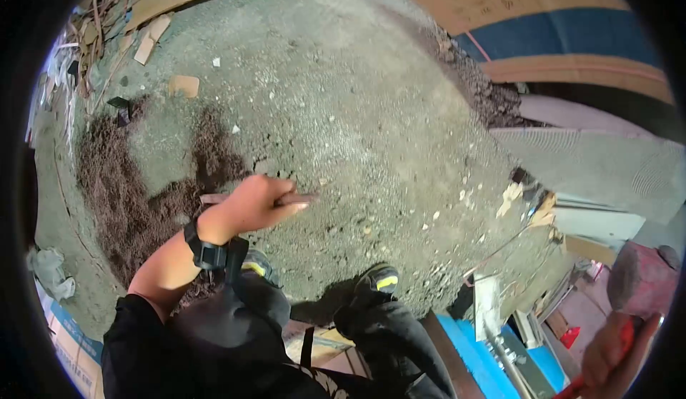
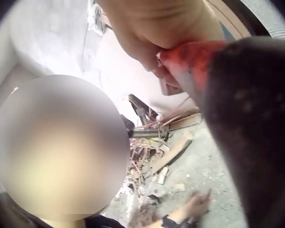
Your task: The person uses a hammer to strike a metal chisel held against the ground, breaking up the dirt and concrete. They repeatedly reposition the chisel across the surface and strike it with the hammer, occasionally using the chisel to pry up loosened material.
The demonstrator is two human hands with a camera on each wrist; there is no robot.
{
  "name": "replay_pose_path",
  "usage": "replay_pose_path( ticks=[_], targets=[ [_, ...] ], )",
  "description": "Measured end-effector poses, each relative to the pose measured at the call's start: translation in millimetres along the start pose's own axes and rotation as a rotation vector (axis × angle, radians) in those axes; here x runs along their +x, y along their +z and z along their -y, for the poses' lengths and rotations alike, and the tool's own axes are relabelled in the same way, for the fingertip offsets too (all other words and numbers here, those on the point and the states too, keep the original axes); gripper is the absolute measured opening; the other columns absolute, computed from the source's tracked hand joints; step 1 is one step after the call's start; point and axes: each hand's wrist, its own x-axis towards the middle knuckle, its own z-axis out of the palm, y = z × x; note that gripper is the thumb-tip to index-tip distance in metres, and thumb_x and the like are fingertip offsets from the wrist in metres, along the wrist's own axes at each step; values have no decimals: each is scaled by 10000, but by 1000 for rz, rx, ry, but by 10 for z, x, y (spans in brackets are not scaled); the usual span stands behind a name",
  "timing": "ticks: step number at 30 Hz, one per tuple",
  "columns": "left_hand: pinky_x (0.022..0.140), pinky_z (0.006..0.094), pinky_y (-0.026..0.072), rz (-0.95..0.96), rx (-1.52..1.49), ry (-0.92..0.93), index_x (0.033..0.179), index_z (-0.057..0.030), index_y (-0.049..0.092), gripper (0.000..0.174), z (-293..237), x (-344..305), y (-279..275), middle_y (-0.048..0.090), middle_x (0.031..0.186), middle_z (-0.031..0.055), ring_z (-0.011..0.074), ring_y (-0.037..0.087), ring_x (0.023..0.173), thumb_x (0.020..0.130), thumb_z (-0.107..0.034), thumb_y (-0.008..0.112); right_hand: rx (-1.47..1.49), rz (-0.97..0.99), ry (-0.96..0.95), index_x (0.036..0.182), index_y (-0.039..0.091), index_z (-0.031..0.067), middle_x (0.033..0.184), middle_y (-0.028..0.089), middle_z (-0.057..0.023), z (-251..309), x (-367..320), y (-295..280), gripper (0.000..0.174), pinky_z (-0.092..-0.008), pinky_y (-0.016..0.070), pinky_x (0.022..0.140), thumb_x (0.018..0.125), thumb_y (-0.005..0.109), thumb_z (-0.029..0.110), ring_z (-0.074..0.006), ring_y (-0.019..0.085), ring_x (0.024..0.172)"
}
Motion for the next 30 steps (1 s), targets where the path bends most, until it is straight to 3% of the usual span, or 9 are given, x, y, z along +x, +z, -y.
replay_pose_path(
  ticks=[1,9,14,16,17,20,23,29,30],
  targets=[
    [444,378,376,-19,-28,-6,649,-37,489,302,-13,-5,-10,482,520,133,331,515,496,777,-252,658,14,51,39,1264,400,135,1041,531,-108,180,-82,134,631,-449,502,707,822,489,577,-281,560,819],
    [495,428,439,-107,-51,-101,682,-83,550,242,4,-151,-55,547,546,122,337,563,533,751,-303,622,-168,58,-244,1239,382,67,803,470,-57,576,-115,1045,521,-327,416,534,875,485,425,-177,478,617],
    [521,435,463,-199,-6,-88,699,-104,572,134,-3,-178,-77,570,574,119,332,580,557,715,-234,598,-538,-177,-630,1223,371,24,654,432,-25,-579,478,1243,453,-250,362,426,908,482,331,-112,426,491],
    [528,433,469,-176,53,-55,703,-106,573,130,37,-161,67,578,582,112,325,585,562,702,-235,594,-581,-41,-485,1216,366,7,595,417,-12,-1507,784,1448,426,-220,340,383,922,481,293,-86,406,440],
    [515,431,470,-120,56,-74,707,-102,570,151,42,-155,115,574,566,110,323,583,544,700,-251,594,-299,55,-350,1179,417,5,617,456,-29,-1785,890,1720,348,-235,355,403,922,475,232,-103,421,451],
    [455,416,444,-208,97,-15,682,-93,526,181,-5,-205,235,534,514,107,321,562,499,656,-237,634,-323,81,-83,893,517,41,578,453,-35,-2531,1274,1681,155,-245,314,395,924,456,180,-116,413,440],
    [448,407,449,-149,158,-35,664,-89,545,167,-51,-238,259,540,514,109,315,570,499,647,-228,635,-38,-4,-102,846,494,53,578,452,-24,-2658,1315,1698,164,-239,306,391,924,458,192,-103,406,433],
    [484,407,464,-148,184,-46,699,-84,594,148,-43,-213,327,561,537,120,313,580,521,646,-214,640,50,-105,-282,844,461,68,578,448,-9,-2421,1491,1638,222,-233,297,384,920,482,276,-89,381,413],
    [494,406,468,-134,220,-47,715,-83,605,146,-40,-226,361,569,548,123,313,583,528,648,-209,640,-157,-94,-264,807,456,73,570,438,3,-2467,1595,1760,238,-217,296,389,917,494,280,-79,375,412]
  ],
)
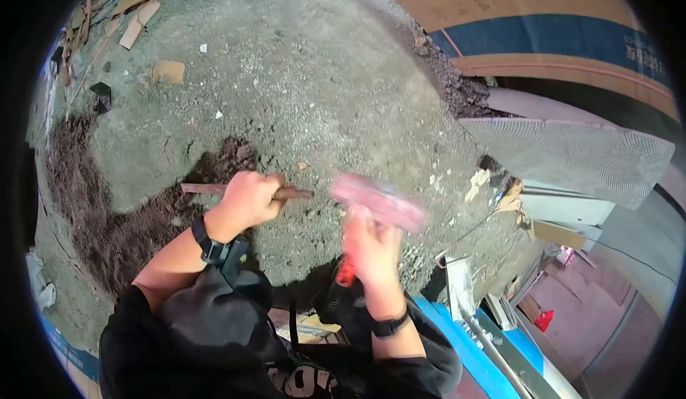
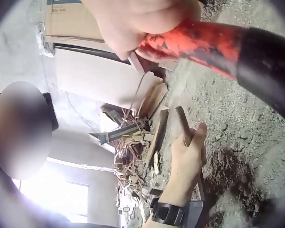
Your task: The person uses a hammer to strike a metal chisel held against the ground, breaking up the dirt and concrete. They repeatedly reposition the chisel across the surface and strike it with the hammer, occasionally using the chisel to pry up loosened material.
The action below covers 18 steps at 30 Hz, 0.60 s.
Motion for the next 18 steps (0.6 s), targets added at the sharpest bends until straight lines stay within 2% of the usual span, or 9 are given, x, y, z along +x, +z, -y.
replay_pose_path(
  ticks=[1,2,4,8,9,12,15,16,18],
  targets=[
    [504,407,473,27,-9,-33,732,-86,616,132,-19,6,-12,575,562,127,313,586,537,652,-190,631,-203,40,-1,770,451,78,562,428,16,-50,78,139,258,-202,295,393,915,505,284,-69,369,411],
    [503,408,473,-13,-8,-18,732,-89,618,126,5,8,39,576,570,131,315,586,538,650,-183,633,-81,186,212,760,452,80,556,422,21,-40,93,145,256,-193,297,398,914,509,277,-64,368,412],
    [506,409,474,-55,18,-23,728,-94,618,118,33,-5,57,577,570,129,316,586,538,654,-183,637,-21,189,222,764,452,83,545,415,24,107,121,-28,243,-198,293,386,914,510,265,-61,362,406],
    [506,412,473,-12,0,-44,722,-92,617,112,3,-18,0,578,572,126,316,585,537,654,-180,637,182,53,-47,784,452,97,558,433,23,229,40,-319,212,-204,306,369,911,505,259,-59,384,418],
    [499,420,472,13,-1,-42,713,-84,598,128,11,-5,-6,572,563,131,319,585,534,678,-206,614,-32,-146,-13,905,460,79,588,465,15,263,-12,-85,182,-201,337,395,898,530,247,-70,420,441],
    [495,426,472,42,-15,-26,706,-77,574,151,50,27,67,565,550,131,322,586,531,701,-227,589,-184,316,21,1095,421,54,626,490,10,-212,118,82,291,-205,350,405,887,551,211,-64,422,453],
    [492,427,468,37,38,-51,708,-86,564,165,71,100,119,569,562,129,319,584,532,708,-247,599,-25,218,185,1039,468,52,596,469,22,14,123,-271,227,-208,336,390,897,534,216,-54,406,444],
    [492,427,468,54,30,-52,708,-86,564,165,76,110,133,569,562,129,319,584,532,708,-247,599,-94,144,185,922,505,58,569,446,31,5,191,-461,184,-205,316,379,904,527,240,-51,398,439],
    [491,426,468,31,15,-40,714,-88,566,155,100,108,166,568,564,126,317,584,534,713,-239,599,392,70,154,820,491,73,566,446,31,-42,282,-576,210,-208,305,377,905,528,261,-55,404,442]
  ],
)
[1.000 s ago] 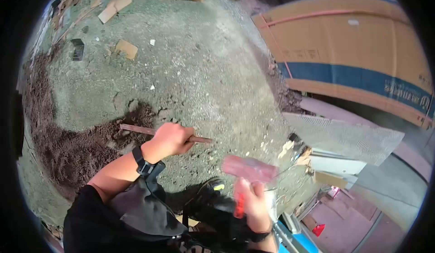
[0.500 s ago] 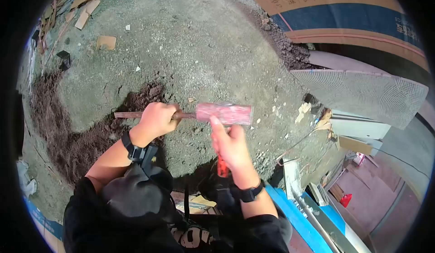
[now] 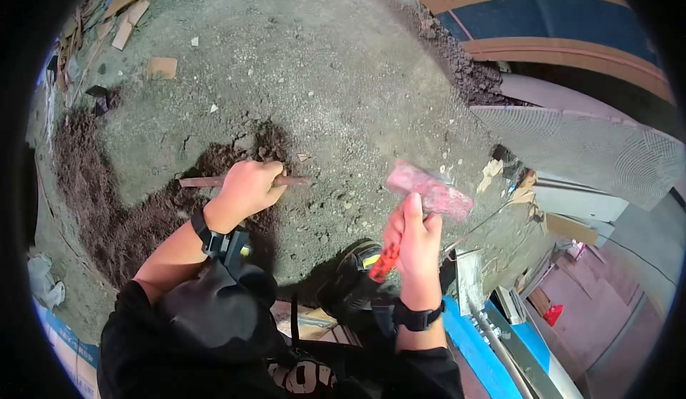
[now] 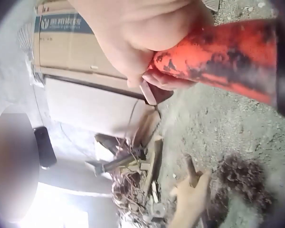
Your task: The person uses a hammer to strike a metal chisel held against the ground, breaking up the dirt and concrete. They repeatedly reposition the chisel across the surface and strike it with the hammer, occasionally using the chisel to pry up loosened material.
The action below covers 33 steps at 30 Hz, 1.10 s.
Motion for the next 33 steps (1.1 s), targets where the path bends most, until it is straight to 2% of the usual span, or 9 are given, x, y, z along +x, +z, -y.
replay_pose_path(
  ticks=[4,6,10,12,16,20,26,31,33],
  targets=[
    [488,414,459,4,19,-11,710,-66,548,140,30,39,64,559,558,128,327,570,525,685,-184,619,-376,196,164,786,451,104,544,378,55,-496,133,416,229,-199,280,373,906,525,285,-51,355,424],
    [482,414,459,-5,8,-25,717,-72,547,141,42,60,55,560,556,126,322,570,522,687,-186,624,-173,73,322,741,471,101,503,344,69,-279,161,375,285,-200,270,379,904,521,329,-37,327,396],
    [492,416,463,58,35,-43,705,-74,537,157,4,24,-37,563,559,120,319,576,529,681,-195,634,11,12,100,756,443,97,520,351,43,-167,211,199,274,-205,271,352,905,520,313,-55,323,391],
    [460,413,462,17,43,-20,672,-82,528,180,46,35,17,543,520,119,314,571,496,697,-230,626,-388,101,239,770,450,93,531,388,43,-425,165,530,241,-210,284,351,915,509,277,-62,348,392],
    [503,404,468,57,-9,-51,736,-67,560,163,93,40,-64,571,576,120,320,580,545,670,-191,641,-435,25,124,768,450,96,529,392,49,-254,118,390,220,-210,270,347,922,494,247,-55,343,388],
    [498,403,468,67,-19,-56,755,-66,571,159,58,-4,-80,572,579,122,317,579,544,666,-181,638,-41,-141,11,762,445,111,518,326,67,-132,155,198,293,-197,237,332,947,413,336,-35,301,383],
    [492,418,463,106,9,-27,736,-64,559,169,110,5,-12,562,562,130,316,576,531,660,-184,650,-350,22,195,695,456,99,512,408,33,-218,141,411,312,-222,301,366,928,471,307,-64,368,397],
    [492,421,457,96,55,-45,742,-66,555,176,89,35,-27,556,561,134,323,574,540,659,-186,654,-36,-189,-75,760,468,95,537,407,46,-193,195,378,247,-196,281,360,919,489,283,-42,363,413],
    [492,420,457,73,48,-35,743,-64,549,179,143,48,-13,556,563,133,323,575,543,660,-184,653,-385,118,157,914,491,76,534,432,23,-471,58,684,188,-196,293,383,946,431,251,-70,393,421]
  ],
)
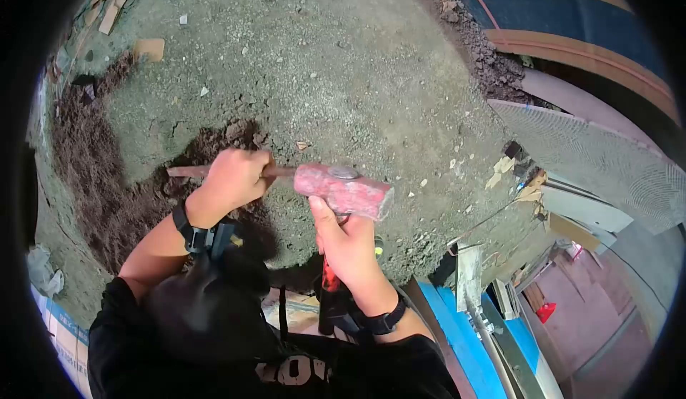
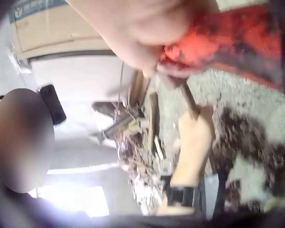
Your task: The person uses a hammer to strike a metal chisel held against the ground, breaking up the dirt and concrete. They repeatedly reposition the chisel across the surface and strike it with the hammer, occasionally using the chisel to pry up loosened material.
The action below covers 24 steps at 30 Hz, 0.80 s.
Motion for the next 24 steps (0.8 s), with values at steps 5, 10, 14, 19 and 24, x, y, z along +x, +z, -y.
replay_pose_path(
  ticks=[5,10,14,19,24],
  targets=[
    [495,416,457,-41,-75,11,743,-57,558,159,18,-36,-76,563,572,130,325,574,545,650,-159,637,176,-133,-119,824,456,95,536,381,49,238,41,-604,220,-202,265,362,935,461,284,-51,357,410],
    [484,408,453,-26,-34,8,742,-61,565,146,7,-22,-86,557,560,106,309,570,530,645,-138,642,87,83,118,789,449,82,541,389,20,149,50,-120,226,-198,298,385,927,483,258,-67,370,423],
    [473,399,454,-47,-110,33,742,-78,558,152,68,-35,-62,562,568,95,294,571,520,652,-163,646,90,-118,-68,756,435,89,556,413,26,376,77,-677,278,-193,286,373,932,460,301,-61,363,411],
    [464,391,450,-3,0,-27,731,-87,550,167,69,-42,-130,553,553,79,287,569,511,643,-171,666,166,13,201,785,425,94,546,360,25,-34,182,5,323,-198,261,363,926,445,383,-69,316,402],
    [454,414,461,-44,-50,32,679,-78,524,182,139,-104,-112,544,518,105,307,573,491,668,-222,633,170,-160,56,704,405,122,520,352,56,52,277,-504,307,-194,224,340,926,474,323,-28,305,397]
  ],
)
